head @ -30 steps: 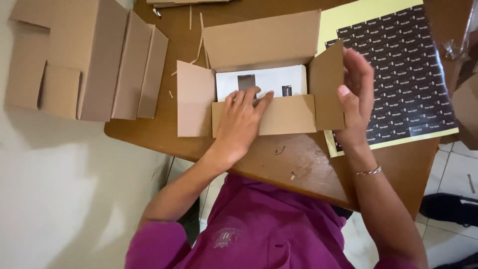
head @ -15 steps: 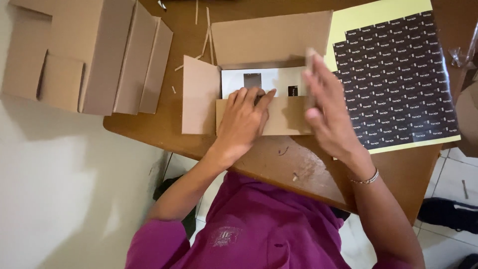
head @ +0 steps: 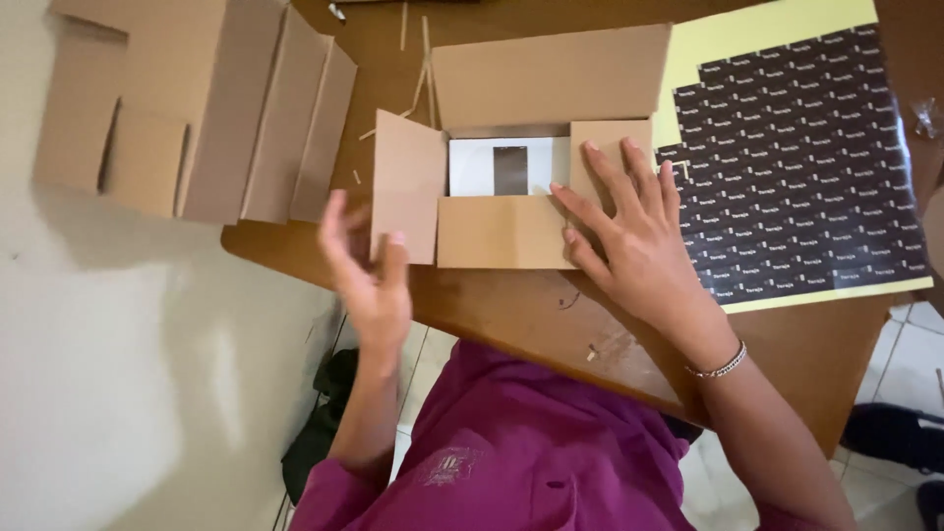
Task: The person seals white pouches with black labels, places them into small cardboard boxes, and closes the boxes. The person repeats this process for multiple pouches and boxes on a wooden table.
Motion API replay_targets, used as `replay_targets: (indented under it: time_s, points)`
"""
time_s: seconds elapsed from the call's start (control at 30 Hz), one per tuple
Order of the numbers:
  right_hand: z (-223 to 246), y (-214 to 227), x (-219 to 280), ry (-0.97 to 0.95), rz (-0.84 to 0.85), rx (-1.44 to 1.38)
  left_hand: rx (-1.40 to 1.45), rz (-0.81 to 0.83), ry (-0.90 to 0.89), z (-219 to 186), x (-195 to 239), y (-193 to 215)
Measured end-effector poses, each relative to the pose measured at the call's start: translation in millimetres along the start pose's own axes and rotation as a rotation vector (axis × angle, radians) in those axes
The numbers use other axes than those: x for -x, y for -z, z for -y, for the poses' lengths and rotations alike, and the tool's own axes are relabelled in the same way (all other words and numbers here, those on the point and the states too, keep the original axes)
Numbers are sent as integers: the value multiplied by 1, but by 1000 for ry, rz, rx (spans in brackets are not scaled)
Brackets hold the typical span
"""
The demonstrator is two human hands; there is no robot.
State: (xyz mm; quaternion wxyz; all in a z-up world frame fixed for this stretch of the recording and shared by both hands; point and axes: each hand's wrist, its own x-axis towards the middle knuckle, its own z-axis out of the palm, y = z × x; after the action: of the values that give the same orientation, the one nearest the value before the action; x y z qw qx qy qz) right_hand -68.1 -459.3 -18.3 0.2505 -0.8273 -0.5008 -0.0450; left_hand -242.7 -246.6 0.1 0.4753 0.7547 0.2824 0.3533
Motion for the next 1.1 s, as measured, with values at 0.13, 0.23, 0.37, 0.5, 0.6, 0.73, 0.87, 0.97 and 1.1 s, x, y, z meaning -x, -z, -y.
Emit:
replay_targets:
  time_s: [0.13,0.23,0.37,0.5,0.6,0.73,0.87,0.97,1.1]
  points:
    - [3,-8,-9,27,56,34,-144,-6,-136,12,13,-8]
    - [9,-11,-19,149,118,136,-116,-10,-110,15,13,-11]
    - [16,-8,-31,184,89,182,-46,5,-180,17,8,-11]
    - [15,-10,-33,35,192,93,46,-5,-230,34,4,-12]
    - [1,-16,-36,11,105,-80,79,-7,-165,28,0,-9]
    - [-1,-17,-32,4,72,-151,112,-5,-111,32,-3,-6]
    - [0,-15,-34,6,36,-221,122,66,-99,32,-9,-7]
    - [8,-15,-39,4,64,-159,24,149,-216,27,-17,-8]
    - [21,-21,-43,-4,115,28,-44,304,-383,28,-24,-9]
